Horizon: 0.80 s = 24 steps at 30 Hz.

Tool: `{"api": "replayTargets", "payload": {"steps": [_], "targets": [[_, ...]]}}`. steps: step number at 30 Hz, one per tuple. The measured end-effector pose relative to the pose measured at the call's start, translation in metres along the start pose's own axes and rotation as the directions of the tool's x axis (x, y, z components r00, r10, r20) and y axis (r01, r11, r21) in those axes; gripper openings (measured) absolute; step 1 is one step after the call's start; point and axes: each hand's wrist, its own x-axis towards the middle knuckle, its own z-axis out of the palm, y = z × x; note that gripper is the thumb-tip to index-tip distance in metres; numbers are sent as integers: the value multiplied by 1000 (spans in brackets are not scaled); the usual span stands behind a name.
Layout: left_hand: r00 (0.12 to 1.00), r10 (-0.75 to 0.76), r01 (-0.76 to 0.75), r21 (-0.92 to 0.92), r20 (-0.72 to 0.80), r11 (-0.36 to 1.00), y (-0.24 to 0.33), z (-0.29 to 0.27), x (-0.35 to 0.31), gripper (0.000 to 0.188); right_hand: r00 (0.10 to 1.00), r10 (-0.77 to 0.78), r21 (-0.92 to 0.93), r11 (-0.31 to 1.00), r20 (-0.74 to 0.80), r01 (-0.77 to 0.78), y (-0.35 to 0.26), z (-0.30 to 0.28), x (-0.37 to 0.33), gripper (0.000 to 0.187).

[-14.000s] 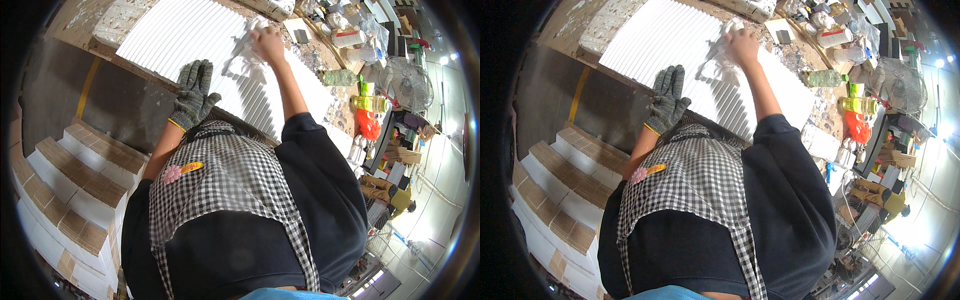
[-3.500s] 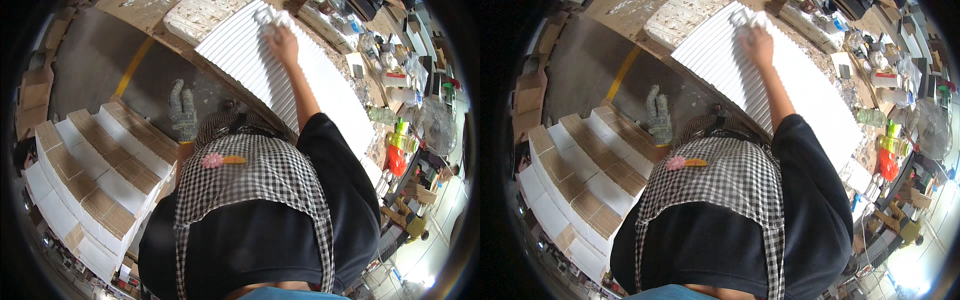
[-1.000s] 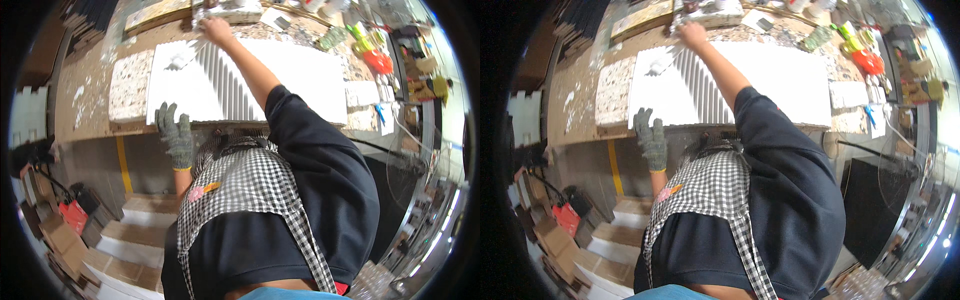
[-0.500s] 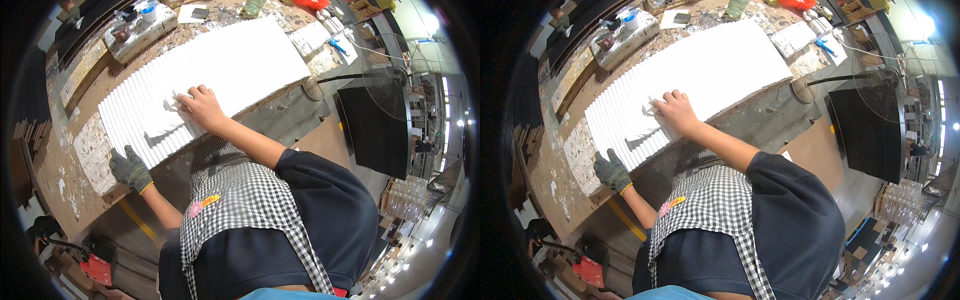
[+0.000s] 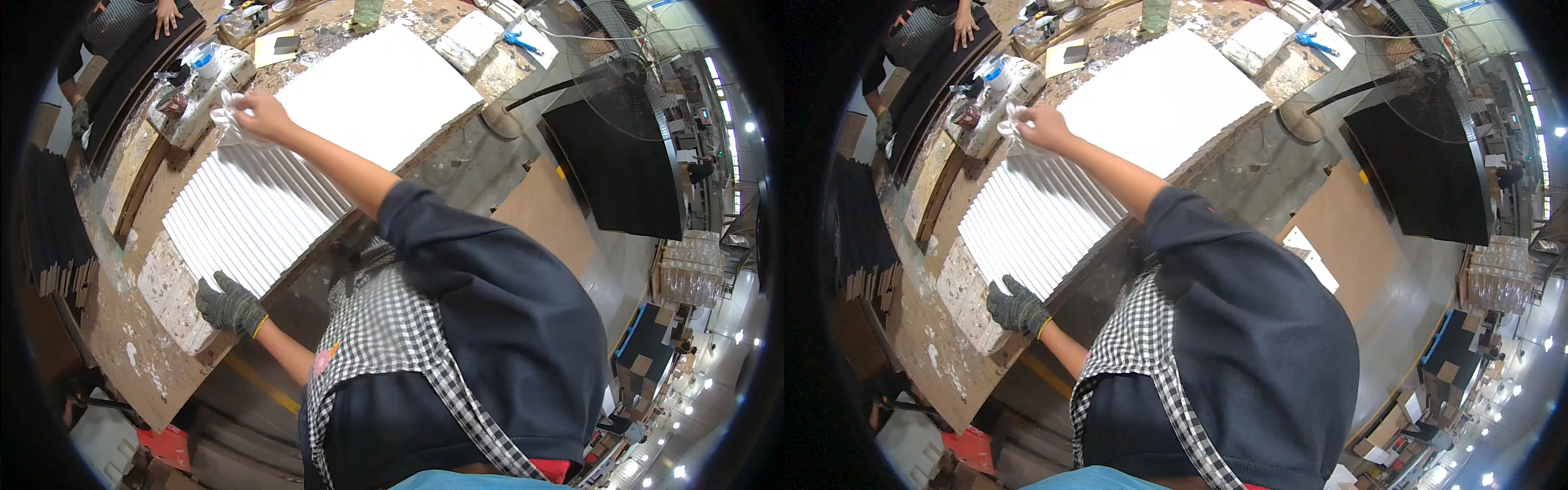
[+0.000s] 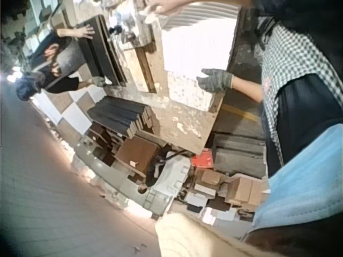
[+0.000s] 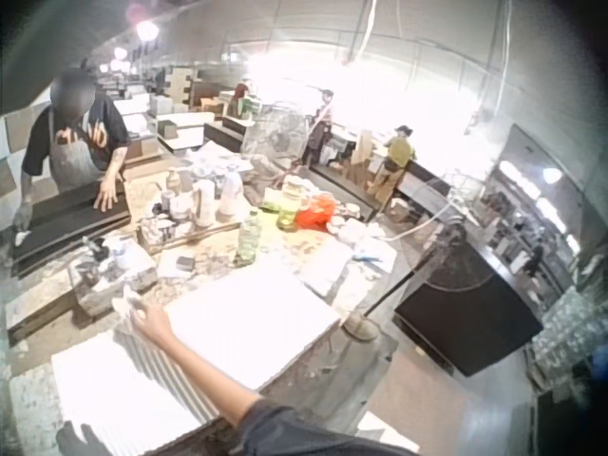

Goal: The person smooths a large white foam sheet on a workbench using a small black tool and a white cloth. They repeatedly rub the surface and edges, then flip the sheet to treat the other side.

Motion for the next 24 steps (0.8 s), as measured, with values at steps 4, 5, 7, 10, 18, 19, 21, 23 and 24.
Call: {"api": "replayTargets", "payload": {"steps": [4,5,7,10,18,19,21,23,24], "targets": [[999,37,-38,-33,-32,999,-9,7,-3,45,998,-38,-98,994,44,43,0,-127,-85,24],[997,51,-53,-43,-50,998,-11,9,-4,45,999,-38,-155,987,9,39,3,-161,-94,23],[994,80,-84,-46,-80,995,-15,12,-2,44,987,27,-297,952,-157,-73,12,-228,-105,17],[993,85,-86,-6,-78,996,-12,10,0,44,941,-95,-565,817,-325,-113,27,-295,-119,19],[915,-391,281,532,103,799,32,-12,6,70,812,548,-58,821,-204,-568,89,-474,-121,29],[891,-442,315,552,109,772,37,-12,7,74,854,516,-193,833,-69,-519,101,-502,-119,32],[859,-494,338,577,134,744,43,-10,12,79,814,568,-397,780,121,-484,126,-542,-117,40],[840,-521,342,598,152,725,46,-6,20,84,778,592,-485,754,210,-443,147,-555,-115,43],[839,-523,340,605,150,720,47,-3,25,87,794,546,-484,789,269,-379,155,-554,-113,45]]}}
